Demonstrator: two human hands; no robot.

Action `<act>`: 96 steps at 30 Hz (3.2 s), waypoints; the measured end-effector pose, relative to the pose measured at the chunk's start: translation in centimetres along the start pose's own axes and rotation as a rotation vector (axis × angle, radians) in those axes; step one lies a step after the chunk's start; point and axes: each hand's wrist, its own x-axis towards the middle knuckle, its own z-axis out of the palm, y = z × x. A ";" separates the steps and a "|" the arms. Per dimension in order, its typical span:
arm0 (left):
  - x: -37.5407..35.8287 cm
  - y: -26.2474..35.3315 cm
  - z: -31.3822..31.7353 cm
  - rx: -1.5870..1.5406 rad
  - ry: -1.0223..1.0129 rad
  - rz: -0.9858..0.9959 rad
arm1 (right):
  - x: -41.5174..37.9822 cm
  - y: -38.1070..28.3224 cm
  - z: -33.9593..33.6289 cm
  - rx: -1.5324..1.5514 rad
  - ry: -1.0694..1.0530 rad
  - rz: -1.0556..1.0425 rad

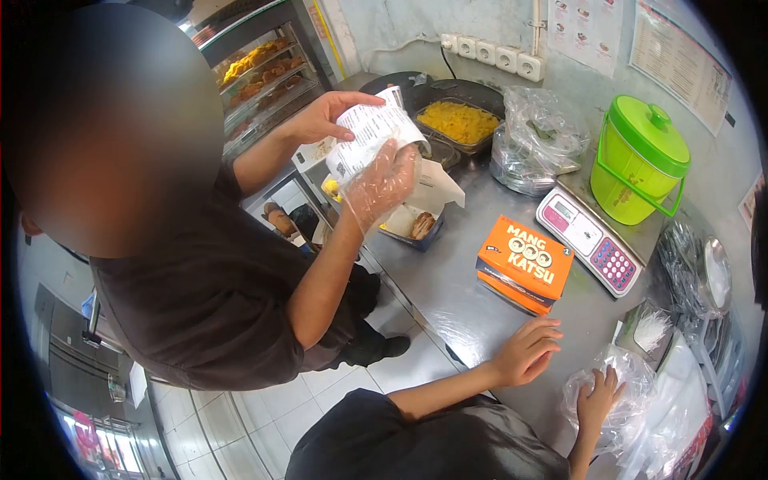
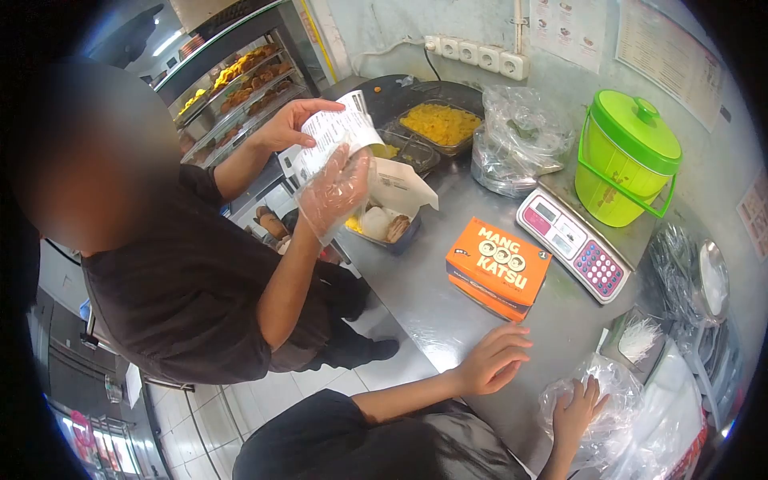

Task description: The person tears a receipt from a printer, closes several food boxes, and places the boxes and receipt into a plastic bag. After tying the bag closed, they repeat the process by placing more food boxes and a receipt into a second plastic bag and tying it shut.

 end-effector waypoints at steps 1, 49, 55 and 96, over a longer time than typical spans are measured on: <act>-0.2 -0.1 -0.2 0.008 0.009 -0.013 | 0.1 0.4 0.4 0.014 0.019 -0.017; -8.6 0.7 6.2 0.099 -0.438 -0.155 | -1.7 5.4 -2.3 0.134 0.070 -0.166; -8.4 0.8 6.4 0.140 -0.456 -0.144 | -0.6 -3.6 -8.6 0.539 0.043 -0.457; -8.3 1.0 6.8 0.199 -0.504 -0.153 | -7.8 -21.8 -18.6 1.795 -1.074 -1.520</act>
